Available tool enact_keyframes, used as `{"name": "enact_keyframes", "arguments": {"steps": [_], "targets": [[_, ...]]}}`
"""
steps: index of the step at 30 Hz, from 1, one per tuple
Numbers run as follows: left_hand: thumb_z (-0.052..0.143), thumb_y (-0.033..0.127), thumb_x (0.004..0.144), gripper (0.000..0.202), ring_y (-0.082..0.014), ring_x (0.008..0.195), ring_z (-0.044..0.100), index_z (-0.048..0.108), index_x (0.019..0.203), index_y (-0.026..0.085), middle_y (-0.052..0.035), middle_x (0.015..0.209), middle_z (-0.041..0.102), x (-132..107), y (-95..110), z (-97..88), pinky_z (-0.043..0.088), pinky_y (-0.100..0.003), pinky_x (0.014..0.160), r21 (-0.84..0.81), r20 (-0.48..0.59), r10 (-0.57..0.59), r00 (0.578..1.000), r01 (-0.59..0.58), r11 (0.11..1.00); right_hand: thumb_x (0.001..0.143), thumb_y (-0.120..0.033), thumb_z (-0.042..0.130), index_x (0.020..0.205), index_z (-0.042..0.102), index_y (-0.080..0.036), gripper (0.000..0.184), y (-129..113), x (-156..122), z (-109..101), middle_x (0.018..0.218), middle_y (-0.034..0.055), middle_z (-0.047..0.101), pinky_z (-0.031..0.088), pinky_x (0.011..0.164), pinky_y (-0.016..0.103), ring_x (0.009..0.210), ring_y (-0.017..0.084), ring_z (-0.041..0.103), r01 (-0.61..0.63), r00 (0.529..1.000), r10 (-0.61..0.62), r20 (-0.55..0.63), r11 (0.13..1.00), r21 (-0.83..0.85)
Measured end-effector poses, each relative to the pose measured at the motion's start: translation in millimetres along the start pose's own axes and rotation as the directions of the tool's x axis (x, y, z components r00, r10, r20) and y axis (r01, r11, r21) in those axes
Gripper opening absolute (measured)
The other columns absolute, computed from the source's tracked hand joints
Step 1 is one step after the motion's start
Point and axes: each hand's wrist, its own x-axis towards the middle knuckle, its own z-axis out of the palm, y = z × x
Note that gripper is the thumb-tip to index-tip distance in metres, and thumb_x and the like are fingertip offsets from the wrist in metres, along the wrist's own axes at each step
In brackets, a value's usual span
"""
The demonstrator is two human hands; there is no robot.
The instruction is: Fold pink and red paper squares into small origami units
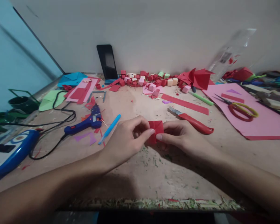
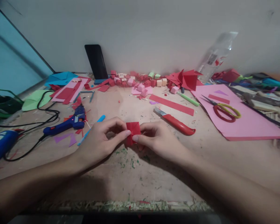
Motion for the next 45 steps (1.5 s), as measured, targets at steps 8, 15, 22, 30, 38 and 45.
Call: {"name": "enact_keyframes", "arguments": {"steps": [8,15,22,30,38,45], "targets": [[0.063,0.022,0.090,0.009,-0.0126,0.072,0.059,0.061,0.083,0.017,0.0010,0.078,0.062,0.7,-0.4,-0.2,0.048,-0.025,0.067,-0.202,0.021,-0.048,0.999,0.051,0.978,0.086,-0.035,0.073,0.077,0.073,-0.016,0.021,1.9,-0.9,1.7,0.067,0.0018,0.065,0.043,0.056,0.027,0.059,0.014,0.055,0.009,0.999,-0.009,-0.036,1.000,0.008],[0.068,0.023,0.085,0.011,-0.0126,0.075,0.062,0.058,0.086,0.018,0.0014,0.081,0.063,2.7,-2.4,-1.3,0.049,-0.023,0.068,-0.343,-0.028,-0.125,0.992,0.108,0.933,0.082,-0.036,0.079,0.082,0.076,-0.015,0.021,2.3,0.1,0.0,0.067,0.0036,0.068,0.042,0.053,0.026,0.057,0.013,0.056,-0.093,0.993,0.104,-0.063,0.984,0.154],[0.068,0.018,0.083,0.039,-0.0120,0.065,0.066,0.050,0.117,0.022,0.0014,0.084,0.072,3.8,-5.6,1.7,0.051,-0.023,0.062,-0.472,0.103,-0.188,0.977,0.215,0.855,0.083,-0.038,0.078,0.084,0.076,-0.016,0.022,9.4,3.3,-0.5,0.074,0.0049,0.073,0.049,0.059,0.026,0.063,0.015,0.064,-0.053,0.992,0.079,-0.100,0.970,0.235],[0.070,0.024,0.088,0.046,-0.0168,0.077,0.073,0.053,0.131,0.019,-0.0042,0.096,0.075,0.8,0.6,1.6,0.058,-0.029,0.072,-0.465,0.253,-0.173,0.952,0.277,0.841,0.084,-0.038,0.078,0.071,0.069,-0.018,0.026,10.0,2.0,-2.7,0.053,-0.0031,0.058,0.031,0.043,0.023,0.046,0.010,0.048,-0.029,0.984,0.048,-0.170,0.993,0.111],[0.068,0.024,0.092,0.017,-0.0174,0.085,0.073,0.070,0.107,0.017,-0.0039,0.091,0.076,5.1,-6.3,-1.0,0.057,-0.029,0.079,-0.274,0.053,-0.104,0.993,0.115,0.955,0.086,-0.039,0.074,0.073,0.071,-0.018,0.024,3.1,1.4,-1.4,0.060,0.0000,0.061,0.038,0.049,0.026,0.052,0.013,0.053,0.001,0.996,-0.002,-0.084,1.000,-0.014],[0.069,0.019,0.091,0.018,-0.0160,0.076,0.073,0.065,0.108,0.020,0.0001,0.083,0.076,-1.6,-1.9,0.4,0.056,-0.025,0.070,-0.107,0.060,-0.045,0.997,0.051,0.993,0.085,-0.034,0.074,0.075,0.074,-0.018,0.019,3.1,1.5,-3.3,0.061,0.0004,0.061,0.039,0.050,0.026,0.054,0.013,0.053,-0.042,0.998,0.044,0.042,0.998,-0.045]]}}
